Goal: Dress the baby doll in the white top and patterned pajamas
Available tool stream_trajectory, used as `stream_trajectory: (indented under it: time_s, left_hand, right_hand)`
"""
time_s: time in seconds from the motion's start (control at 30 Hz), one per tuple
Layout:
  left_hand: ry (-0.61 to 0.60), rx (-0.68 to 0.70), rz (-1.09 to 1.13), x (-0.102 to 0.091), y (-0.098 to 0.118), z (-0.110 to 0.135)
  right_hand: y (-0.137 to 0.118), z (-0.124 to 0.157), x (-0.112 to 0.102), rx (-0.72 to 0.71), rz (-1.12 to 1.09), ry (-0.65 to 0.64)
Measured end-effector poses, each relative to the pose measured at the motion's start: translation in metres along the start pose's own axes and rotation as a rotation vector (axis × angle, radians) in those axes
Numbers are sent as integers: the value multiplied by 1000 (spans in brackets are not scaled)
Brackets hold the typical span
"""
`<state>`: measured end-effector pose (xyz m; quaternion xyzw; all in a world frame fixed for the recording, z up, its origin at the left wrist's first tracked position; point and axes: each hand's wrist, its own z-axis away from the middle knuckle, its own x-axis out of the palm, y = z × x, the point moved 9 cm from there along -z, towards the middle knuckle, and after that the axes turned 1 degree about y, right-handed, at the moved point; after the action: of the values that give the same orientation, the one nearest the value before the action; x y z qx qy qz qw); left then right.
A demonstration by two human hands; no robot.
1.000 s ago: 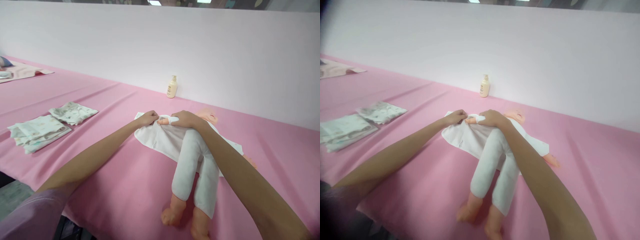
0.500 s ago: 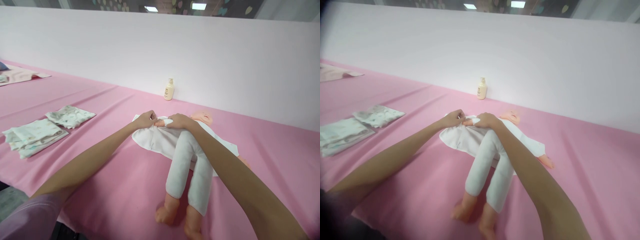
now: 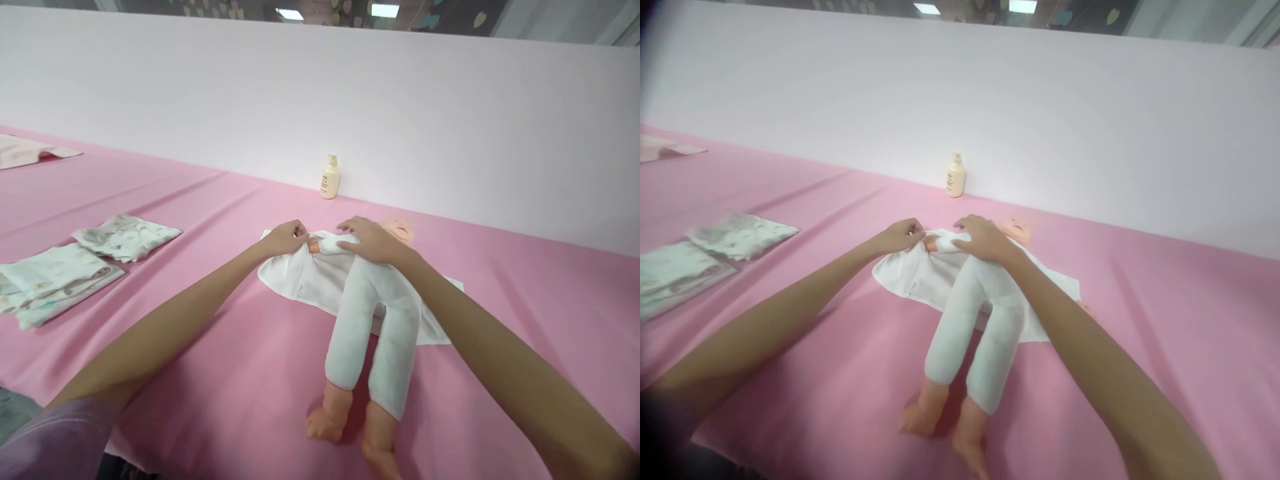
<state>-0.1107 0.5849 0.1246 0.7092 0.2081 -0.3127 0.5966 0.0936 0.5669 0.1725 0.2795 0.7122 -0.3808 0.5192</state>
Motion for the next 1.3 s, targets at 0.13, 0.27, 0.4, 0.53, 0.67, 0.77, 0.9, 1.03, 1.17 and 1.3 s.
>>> stream_trajectory:
  time_s: [0.13, 0.27, 0.4, 0.53, 0.67, 0.77, 0.9, 1.03, 1.17, 1.3]
  left_hand:
    - [32, 13, -56, 4, -3, 1]
    - [100, 69, -157, 10, 1, -5]
    - [108, 116, -235, 23, 9, -20]
    - [84, 132, -263, 30, 18, -36]
    - [67, 153, -250, 31, 27, -42]
    - [65, 149, -219, 30, 28, -43]
    - [83, 153, -185, 28, 28, -44]
    - [107, 165, -174, 27, 27, -47]
    - [117, 178, -169, 27, 29, -50]
    - [126, 200, -168, 26, 33, -54]
  right_hand:
    - [43, 89, -50, 62, -43, 349]
    - [108, 170, -49, 310, -31, 368]
    - [138, 195, -19, 449, -11, 142]
    - [133, 179, -14, 430, 89, 162]
    - [127, 161, -10, 368, 179, 183]
    - [121, 155, -11, 315, 222, 214]
    - [107, 150, -20, 260, 235, 264]
    - [95, 146, -26, 261, 211, 298]
    - [82, 139, -28, 272, 172, 345]
    - [64, 128, -24, 253, 165, 389]
